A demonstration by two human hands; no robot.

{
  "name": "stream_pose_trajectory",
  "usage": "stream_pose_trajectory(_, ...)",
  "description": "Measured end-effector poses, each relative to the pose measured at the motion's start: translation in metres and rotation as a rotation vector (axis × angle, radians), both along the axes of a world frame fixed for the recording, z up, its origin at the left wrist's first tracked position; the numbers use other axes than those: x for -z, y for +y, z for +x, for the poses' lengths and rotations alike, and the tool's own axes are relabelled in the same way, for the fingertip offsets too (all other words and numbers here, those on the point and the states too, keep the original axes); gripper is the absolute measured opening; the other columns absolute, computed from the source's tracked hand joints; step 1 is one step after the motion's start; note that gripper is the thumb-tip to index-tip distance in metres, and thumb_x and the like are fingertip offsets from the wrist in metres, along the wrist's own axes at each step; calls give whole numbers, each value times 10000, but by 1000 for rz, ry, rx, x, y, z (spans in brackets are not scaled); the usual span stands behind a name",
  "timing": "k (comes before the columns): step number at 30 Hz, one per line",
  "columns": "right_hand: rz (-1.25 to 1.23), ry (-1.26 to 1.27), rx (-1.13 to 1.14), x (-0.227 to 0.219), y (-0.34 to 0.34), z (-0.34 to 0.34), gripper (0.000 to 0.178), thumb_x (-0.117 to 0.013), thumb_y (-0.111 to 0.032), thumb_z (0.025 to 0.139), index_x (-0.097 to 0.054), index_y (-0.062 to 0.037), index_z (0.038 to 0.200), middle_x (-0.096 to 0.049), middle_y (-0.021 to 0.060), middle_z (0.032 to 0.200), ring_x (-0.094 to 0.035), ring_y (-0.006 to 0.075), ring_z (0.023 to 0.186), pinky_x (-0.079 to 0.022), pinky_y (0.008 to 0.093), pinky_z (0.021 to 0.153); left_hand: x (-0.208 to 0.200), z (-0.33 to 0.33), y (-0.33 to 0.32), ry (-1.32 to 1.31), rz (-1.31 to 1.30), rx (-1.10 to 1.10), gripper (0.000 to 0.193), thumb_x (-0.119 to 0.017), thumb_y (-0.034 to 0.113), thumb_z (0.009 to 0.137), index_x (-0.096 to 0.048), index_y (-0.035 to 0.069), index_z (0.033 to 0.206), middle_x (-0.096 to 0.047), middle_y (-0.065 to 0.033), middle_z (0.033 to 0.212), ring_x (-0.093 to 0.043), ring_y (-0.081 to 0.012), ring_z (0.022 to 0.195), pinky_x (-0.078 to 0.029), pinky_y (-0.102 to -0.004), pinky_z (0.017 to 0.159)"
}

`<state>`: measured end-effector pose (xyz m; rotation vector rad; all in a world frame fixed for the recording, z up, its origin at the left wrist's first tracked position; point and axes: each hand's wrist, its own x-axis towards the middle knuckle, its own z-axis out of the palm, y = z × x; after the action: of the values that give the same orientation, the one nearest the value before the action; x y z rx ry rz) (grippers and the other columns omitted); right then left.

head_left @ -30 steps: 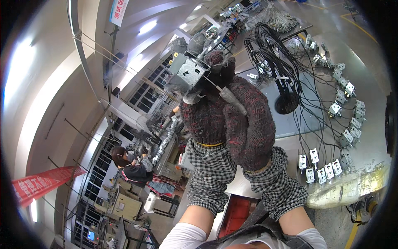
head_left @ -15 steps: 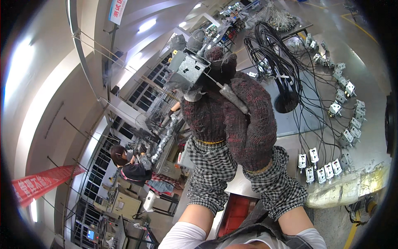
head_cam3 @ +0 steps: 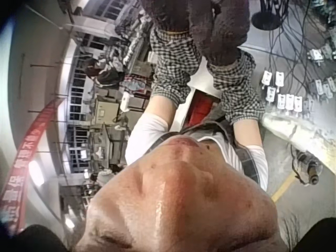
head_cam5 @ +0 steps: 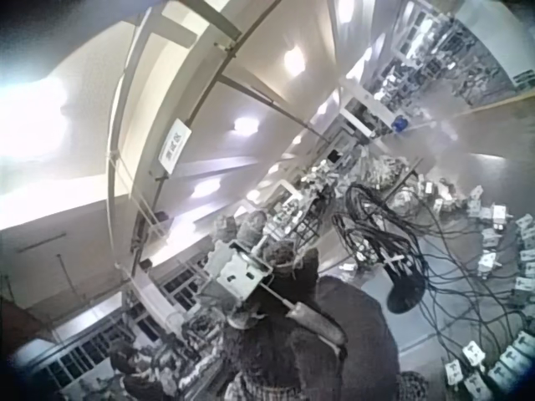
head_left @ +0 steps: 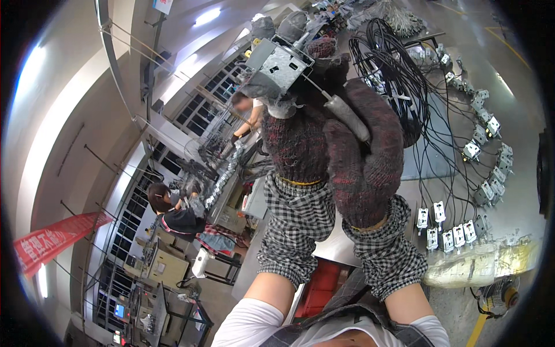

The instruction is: Assembling electronic components using an electric screwdriver at a manual assembly station.

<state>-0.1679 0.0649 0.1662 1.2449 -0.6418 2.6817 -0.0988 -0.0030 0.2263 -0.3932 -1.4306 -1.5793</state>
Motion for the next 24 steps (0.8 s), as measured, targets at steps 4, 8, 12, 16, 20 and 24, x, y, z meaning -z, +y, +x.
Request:
stream_pose_trajectory(4, 28, 10, 59, 4, -2, 0, 237, -608, -62, 939, -632, 29, 1157, -630, 185, 1181, -617, 296, 1092, -471, 400, 965, 1, 2, 3, -55, 41, -143, 491, -547, 309, 975, -489, -8, 1345, -568, -216, 1300, -565, -351, 1198, -381, -534, 1113)
stream_pose_trajectory(8, 8, -18, 26, 4, -5, 2, 239, -603, -60, 941, -629, 35, 1158, -625, 185, 1186, -614, 297, 1095, -469, 402, 965, 8, -2, 0, -15, 49, -119, 498, -537, 314, 978, -479, -6, 1355, -552, -213, 1322, -556, -353, 1207, -383, -532, 1111)
stream_pose_trajectory(12, -11, 11, 79, 4, -2, 0, 275, -619, -55, 930, -603, 32, 1191, -623, 189, 1189, -611, 310, 1102, -470, 419, 963, 7, -3, -4, 35, 32, -41, 511, -529, 323, 979, -468, -5, 1366, -539, -212, 1339, -550, -356, 1214, -383, -532, 1109)
stream_pose_trajectory(16, -63, -37, 46, 2, -5, 2, 312, -637, -43, 916, -579, 28, 1214, -619, 194, 1200, -612, 321, 1095, -474, 427, 955, 7, -4, -6, 35, 29, -32, 516, -526, 328, 979, -465, -5, 1368, -539, -213, 1339, -551, -356, 1213, -381, -533, 1109)
stream_pose_trajectory(20, -79, 51, 125, 6, -8, -2, 433, -694, -47, 850, -550, 33, 1250, -603, 222, 1211, -578, 390, 1128, -470, 453, 968, 5, -1, -5, 30, 24, -36, 521, -524, 333, 979, -462, -5, 1371, -539, -214, 1338, -551, -357, 1212, -379, -534, 1110)
stream_pose_trajectory(24, -54, 29, 24, 2, -5, -1, 407, -692, -46, 848, -565, 28, 1228, -606, 221, 1207, -576, 385, 1128, -459, 464, 981, 5, 1, -5, 26, 23, -38, 526, -521, 338, 979, -460, -5, 1373, -539, -215, 1338, -551, -358, 1211, -378, -535, 1110)
